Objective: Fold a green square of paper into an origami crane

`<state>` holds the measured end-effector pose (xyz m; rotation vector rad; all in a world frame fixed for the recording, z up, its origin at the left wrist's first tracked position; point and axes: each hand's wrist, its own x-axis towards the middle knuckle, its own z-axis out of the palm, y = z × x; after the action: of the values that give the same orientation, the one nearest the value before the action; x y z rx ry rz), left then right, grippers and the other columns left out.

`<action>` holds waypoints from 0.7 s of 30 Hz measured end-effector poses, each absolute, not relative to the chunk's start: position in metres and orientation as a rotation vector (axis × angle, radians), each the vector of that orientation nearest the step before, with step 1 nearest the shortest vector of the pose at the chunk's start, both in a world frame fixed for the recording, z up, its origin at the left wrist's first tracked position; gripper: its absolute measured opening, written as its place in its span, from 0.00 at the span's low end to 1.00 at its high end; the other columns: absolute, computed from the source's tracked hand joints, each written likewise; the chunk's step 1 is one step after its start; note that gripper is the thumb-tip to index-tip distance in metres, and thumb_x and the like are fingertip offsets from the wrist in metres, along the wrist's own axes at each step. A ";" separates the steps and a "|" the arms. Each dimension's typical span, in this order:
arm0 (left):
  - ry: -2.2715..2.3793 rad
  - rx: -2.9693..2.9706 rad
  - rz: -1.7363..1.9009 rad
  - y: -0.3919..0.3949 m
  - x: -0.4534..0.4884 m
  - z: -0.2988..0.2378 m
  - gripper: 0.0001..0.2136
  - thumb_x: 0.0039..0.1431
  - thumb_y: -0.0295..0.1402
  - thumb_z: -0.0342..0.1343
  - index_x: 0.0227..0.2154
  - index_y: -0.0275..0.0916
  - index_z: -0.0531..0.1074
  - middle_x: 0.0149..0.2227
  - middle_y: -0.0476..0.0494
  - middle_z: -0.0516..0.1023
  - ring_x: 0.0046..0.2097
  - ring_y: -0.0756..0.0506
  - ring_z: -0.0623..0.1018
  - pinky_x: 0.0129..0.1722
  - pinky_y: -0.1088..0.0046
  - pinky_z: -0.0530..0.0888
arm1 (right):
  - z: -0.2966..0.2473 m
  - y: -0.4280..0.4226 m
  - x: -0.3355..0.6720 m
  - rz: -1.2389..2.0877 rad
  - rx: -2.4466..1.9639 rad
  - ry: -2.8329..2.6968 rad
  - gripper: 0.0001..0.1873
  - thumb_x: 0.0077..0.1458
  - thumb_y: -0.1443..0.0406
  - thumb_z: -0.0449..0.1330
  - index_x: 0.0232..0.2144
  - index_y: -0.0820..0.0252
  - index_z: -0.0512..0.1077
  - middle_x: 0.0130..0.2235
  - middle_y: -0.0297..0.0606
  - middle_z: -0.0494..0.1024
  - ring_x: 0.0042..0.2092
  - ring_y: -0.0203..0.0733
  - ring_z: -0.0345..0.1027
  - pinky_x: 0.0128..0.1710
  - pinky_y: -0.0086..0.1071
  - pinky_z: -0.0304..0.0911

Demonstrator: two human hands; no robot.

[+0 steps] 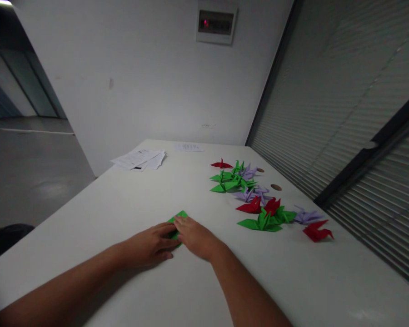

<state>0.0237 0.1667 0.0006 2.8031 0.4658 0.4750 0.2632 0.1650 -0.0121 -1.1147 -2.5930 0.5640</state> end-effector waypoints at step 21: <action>0.513 2.873 0.347 0.162 0.020 0.003 0.20 0.68 0.38 0.59 0.60 0.40 0.75 0.66 0.27 0.69 0.71 0.28 0.63 0.67 0.49 0.68 | -0.010 0.164 0.269 0.355 -1.463 -2.673 0.41 0.70 0.43 0.48 0.75 0.57 0.48 0.76 0.47 0.48 0.76 0.61 0.36 0.71 0.67 0.30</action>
<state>0.0201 0.1624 0.0029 2.8726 0.5130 0.3474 0.2695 0.1637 -0.0095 -1.4627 -2.6727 0.3548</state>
